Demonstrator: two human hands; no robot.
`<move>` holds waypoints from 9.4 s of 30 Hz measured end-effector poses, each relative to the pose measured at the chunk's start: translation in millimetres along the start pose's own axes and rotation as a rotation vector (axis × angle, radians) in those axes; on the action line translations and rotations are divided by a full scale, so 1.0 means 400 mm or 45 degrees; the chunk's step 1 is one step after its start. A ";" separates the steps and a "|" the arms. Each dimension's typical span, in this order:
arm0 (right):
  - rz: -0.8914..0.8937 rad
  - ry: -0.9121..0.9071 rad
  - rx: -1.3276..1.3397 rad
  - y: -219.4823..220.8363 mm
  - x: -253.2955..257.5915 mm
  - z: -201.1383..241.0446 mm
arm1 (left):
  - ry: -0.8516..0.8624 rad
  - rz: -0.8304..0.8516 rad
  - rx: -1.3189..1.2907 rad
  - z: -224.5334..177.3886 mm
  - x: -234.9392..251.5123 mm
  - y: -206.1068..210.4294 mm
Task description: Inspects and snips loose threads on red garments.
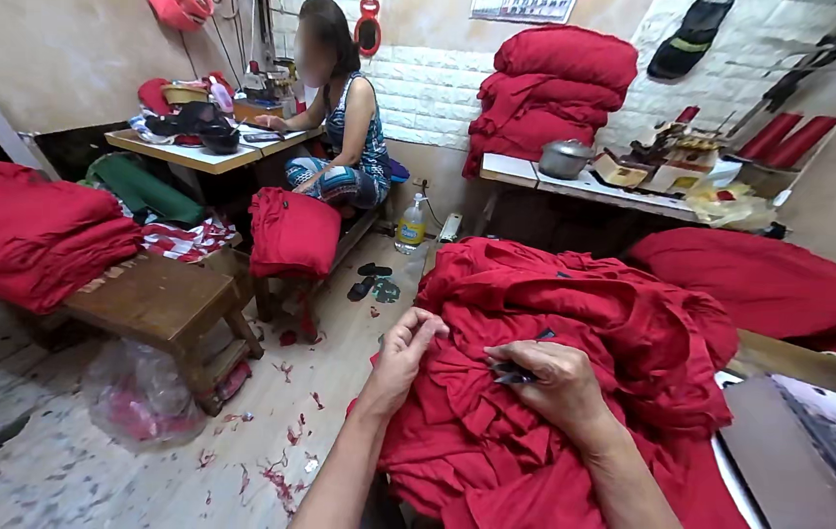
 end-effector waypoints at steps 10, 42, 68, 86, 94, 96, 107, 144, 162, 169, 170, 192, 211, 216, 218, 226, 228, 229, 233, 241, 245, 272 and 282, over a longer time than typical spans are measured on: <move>0.007 0.072 0.055 0.004 -0.002 -0.024 | -0.085 -0.277 1.028 -0.008 0.007 -0.130; -0.216 0.582 0.408 -0.036 -0.020 -0.119 | 0.048 -0.058 1.098 0.020 0.070 -0.023; -0.684 0.202 -0.259 -0.203 -0.029 -0.028 | 0.375 0.043 0.698 -0.087 0.030 0.165; -0.820 0.951 -0.231 -0.324 -0.199 -0.272 | 0.352 0.635 1.070 0.012 0.102 0.478; -0.847 0.941 -0.204 -0.318 -0.196 -0.263 | 0.115 0.571 0.489 0.017 0.113 0.386; -0.915 0.879 -0.179 -0.326 -0.195 -0.248 | 0.104 0.578 0.453 0.013 0.109 0.389; -0.419 0.992 -0.375 -0.262 -0.111 -0.161 | 0.226 0.675 0.533 -0.016 -0.019 0.446; -0.788 1.190 0.463 -0.228 -0.258 -0.167 | 0.171 0.755 0.111 0.048 -0.134 0.392; -0.423 1.009 -0.466 -0.244 -0.169 -0.062 | 0.260 0.791 0.229 0.050 -0.146 0.393; -0.616 1.231 -0.121 -0.268 -0.235 -0.124 | 0.226 0.665 0.141 0.036 -0.125 0.380; -0.692 1.266 0.026 -0.264 -0.250 -0.139 | 0.147 0.636 0.020 0.045 -0.116 0.377; -0.830 1.158 0.733 -0.215 -0.224 -0.180 | 0.111 0.527 0.716 0.081 -0.072 0.424; -0.611 1.125 0.244 -0.227 -0.237 -0.168 | 0.038 0.399 0.495 0.088 -0.081 0.373; -0.550 1.198 0.441 -0.236 -0.250 -0.118 | 0.096 0.335 0.572 0.075 -0.094 0.371; -0.409 1.267 0.685 -0.204 -0.254 -0.100 | 0.105 0.337 0.559 0.077 -0.095 0.370; -0.105 1.435 0.834 -0.148 -0.275 -0.091 | 0.111 0.336 0.563 0.072 -0.096 0.370; -0.087 1.418 0.841 -0.143 -0.267 -0.091 | 0.116 0.344 0.561 0.072 -0.096 0.371; -0.102 1.405 0.848 -0.143 -0.263 -0.092 | 0.115 0.348 0.558 0.072 -0.097 0.371; -0.183 1.400 0.873 -0.140 -0.257 -0.097 | 0.096 0.348 0.572 0.073 -0.096 0.371; -0.372 1.380 0.923 -0.140 -0.268 -0.106 | 0.097 0.352 0.565 0.070 -0.093 0.372; -0.338 1.291 0.878 -0.146 -0.266 -0.095 | 0.188 0.366 0.532 0.026 -0.114 0.350; -0.472 0.826 0.689 -0.183 -0.022 -0.153 | 0.280 0.470 1.139 -0.039 0.062 0.345; -0.460 1.106 0.972 -0.104 -0.105 -0.232 | 0.018 0.433 1.024 0.027 0.091 0.300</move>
Point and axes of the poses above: each hand's wrist, its own x-axis towards the middle knuckle, its own y-axis out of the palm, z = x × y, the point moved 10 cm from there along x, towards the middle knuckle, and after that the axes turned 4 degrees about -z, right-handed, at the moved point
